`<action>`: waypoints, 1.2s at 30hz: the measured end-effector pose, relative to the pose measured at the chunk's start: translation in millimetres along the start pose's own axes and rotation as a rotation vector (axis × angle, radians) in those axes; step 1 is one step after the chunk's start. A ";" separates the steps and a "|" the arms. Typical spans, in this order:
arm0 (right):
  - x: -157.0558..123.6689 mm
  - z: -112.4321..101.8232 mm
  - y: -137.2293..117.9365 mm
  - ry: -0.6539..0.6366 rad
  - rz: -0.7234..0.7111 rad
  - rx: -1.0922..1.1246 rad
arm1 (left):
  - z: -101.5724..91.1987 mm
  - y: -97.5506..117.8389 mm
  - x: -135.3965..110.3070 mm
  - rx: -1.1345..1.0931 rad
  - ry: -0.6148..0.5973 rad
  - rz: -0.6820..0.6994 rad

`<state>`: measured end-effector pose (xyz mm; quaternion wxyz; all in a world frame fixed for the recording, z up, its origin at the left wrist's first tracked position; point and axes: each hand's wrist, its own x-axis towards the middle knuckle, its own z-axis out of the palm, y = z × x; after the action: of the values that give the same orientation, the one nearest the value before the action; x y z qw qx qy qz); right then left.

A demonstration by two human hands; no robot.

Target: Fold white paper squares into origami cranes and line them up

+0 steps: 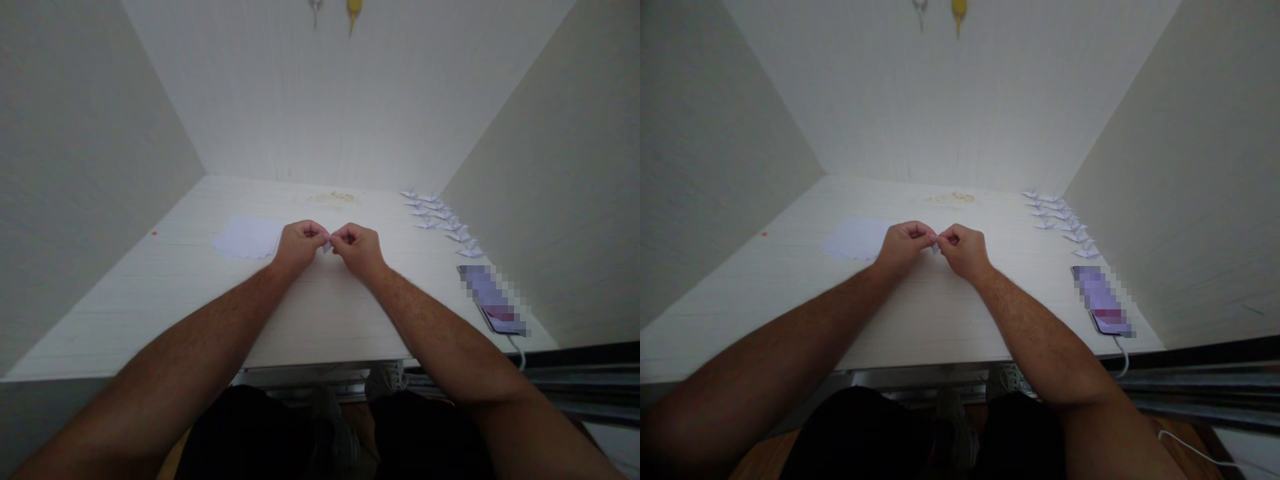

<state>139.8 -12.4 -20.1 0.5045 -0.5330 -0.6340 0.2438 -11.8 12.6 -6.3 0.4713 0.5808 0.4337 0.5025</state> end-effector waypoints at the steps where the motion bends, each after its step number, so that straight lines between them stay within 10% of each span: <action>1: 0.8 -0.6 0.6 -0.019 0.022 0.029 | -0.3 -0.6 0.5 0.000 -0.003 0.006; 13: 5.7 -7.6 0.7 -0.043 0.034 -0.037 | -1.4 -4.6 1.0 0.188 -0.067 0.035; 36: 14.5 -9.0 7.0 -0.015 0.035 0.063 | 0.1 -4.0 1.2 -0.122 -0.122 -0.137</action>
<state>152.0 1.1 -17.1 0.5118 -0.5260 -0.6204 0.2766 -11.6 14.4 -10.0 0.5646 0.5494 0.4114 0.4584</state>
